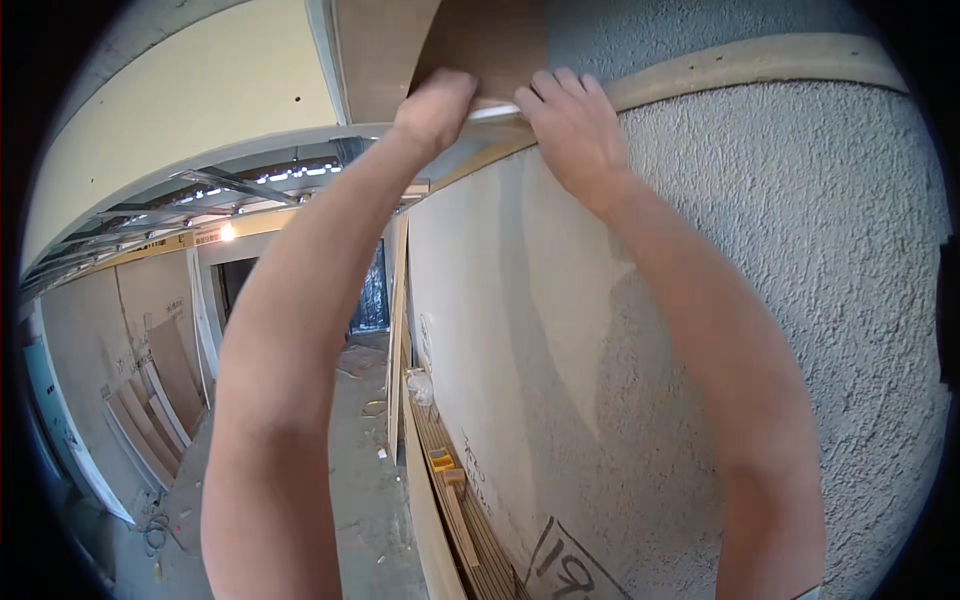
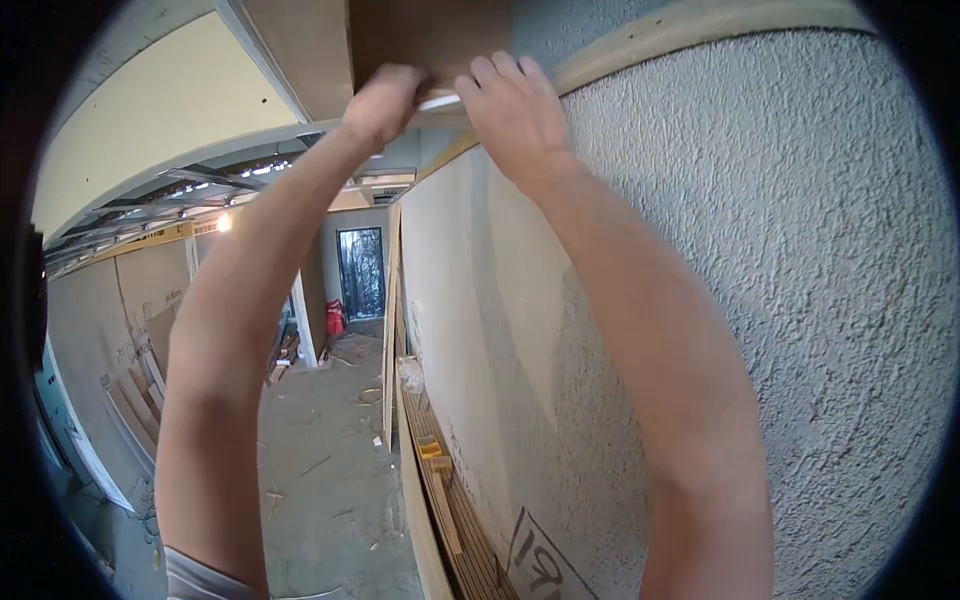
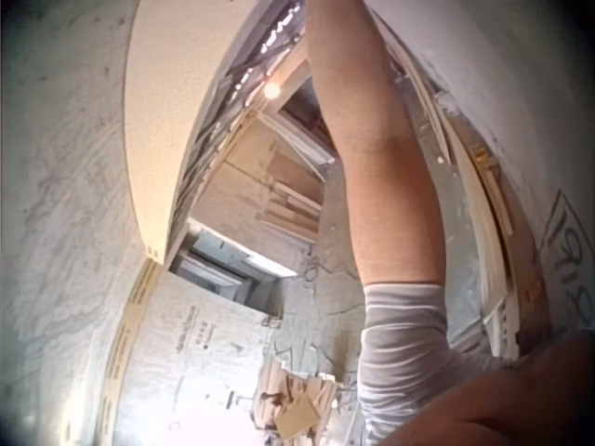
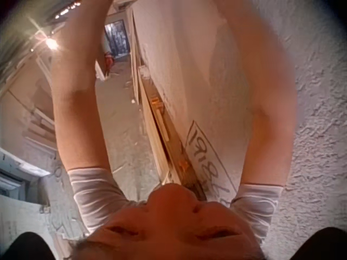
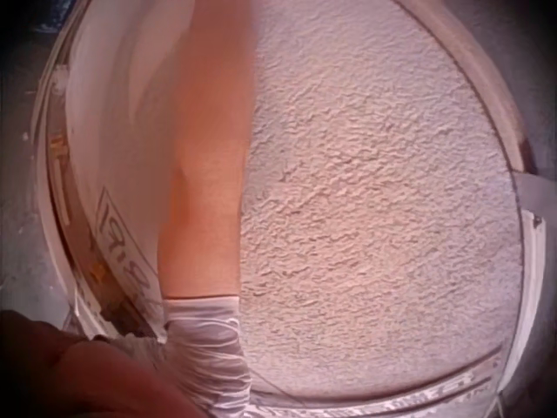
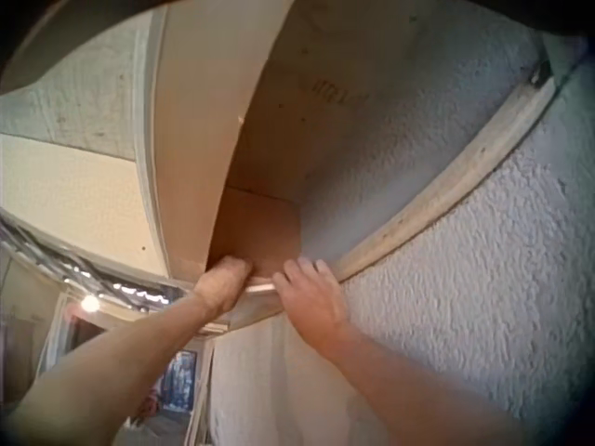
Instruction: Using a pneumatic nail gun to secure wooden strips to a ceiling and wall framework at a construction site.
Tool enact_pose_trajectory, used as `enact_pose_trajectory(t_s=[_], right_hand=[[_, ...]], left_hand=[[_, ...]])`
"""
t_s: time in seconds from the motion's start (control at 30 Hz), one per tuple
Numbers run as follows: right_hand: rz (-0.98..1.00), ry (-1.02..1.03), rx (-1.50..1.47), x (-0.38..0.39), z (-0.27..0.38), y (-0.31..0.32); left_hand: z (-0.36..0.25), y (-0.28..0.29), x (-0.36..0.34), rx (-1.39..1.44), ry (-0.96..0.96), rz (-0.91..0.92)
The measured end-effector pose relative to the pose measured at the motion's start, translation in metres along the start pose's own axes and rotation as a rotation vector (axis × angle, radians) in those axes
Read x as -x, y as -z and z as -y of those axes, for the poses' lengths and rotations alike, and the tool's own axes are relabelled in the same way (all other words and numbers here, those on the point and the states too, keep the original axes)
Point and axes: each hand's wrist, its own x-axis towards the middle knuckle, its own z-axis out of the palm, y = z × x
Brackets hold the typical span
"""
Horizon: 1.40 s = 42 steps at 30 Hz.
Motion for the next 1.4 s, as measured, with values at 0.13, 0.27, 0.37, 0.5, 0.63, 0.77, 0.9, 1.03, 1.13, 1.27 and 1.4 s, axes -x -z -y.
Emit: enact_pose_trajectory(t_s=[0.13,0.27,0.37,0.5,0.63,0.77,0.9,1.03,1.13,1.27,1.4], right_hand=[[-0.061,0.015,-0.135,-0.005,0.0,-0.008],[-0.076,-0.072,-0.232,0.0,0.016,-0.029],[-0.128,-0.086,-0.324,0.005,0.022,-0.045],[-0.166,-0.099,-0.481,0.016,0.012,-0.056],[-0.216,-0.142,-0.491,0.007,0.02,-0.049],[-0.155,-0.188,-0.387,-0.001,0.022,-0.062],[-0.204,-0.178,-0.385,0.0,0.026,-0.074],[-0.145,-0.157,-0.251,-0.003,0.025,-0.078],[-0.263,-0.169,-0.214,-0.004,0.024,-0.078],[-0.209,-0.14,-0.207,-0.009,0.016,-0.085],[-0.218,-0.064,-0.129,0.0,0.01,-0.088]], left_hand=[[0.009,0.018,-0.024,-0.164,-0.198,0.13],[-0.012,0.05,-0.029,-0.293,-0.249,0.416],[0.009,0.049,-0.021,-0.062,-0.61,0.208],[-0.021,0.049,-0.034,-0.17,-0.347,0.372],[-0.021,0.059,-0.034,-0.359,-0.159,0.482],[-0.021,0.051,-0.027,-0.413,-0.245,0.408],[-0.042,0.054,-0.004,-0.35,-0.187,0.22],[-0.043,0.05,0.005,-0.342,-0.107,0.105],[-0.043,0.048,0.007,-0.363,-0.088,0.086],[-0.047,0.049,0.01,-0.373,-0.097,0.095],[-0.047,0.05,0.012,-0.381,-0.116,0.117]])
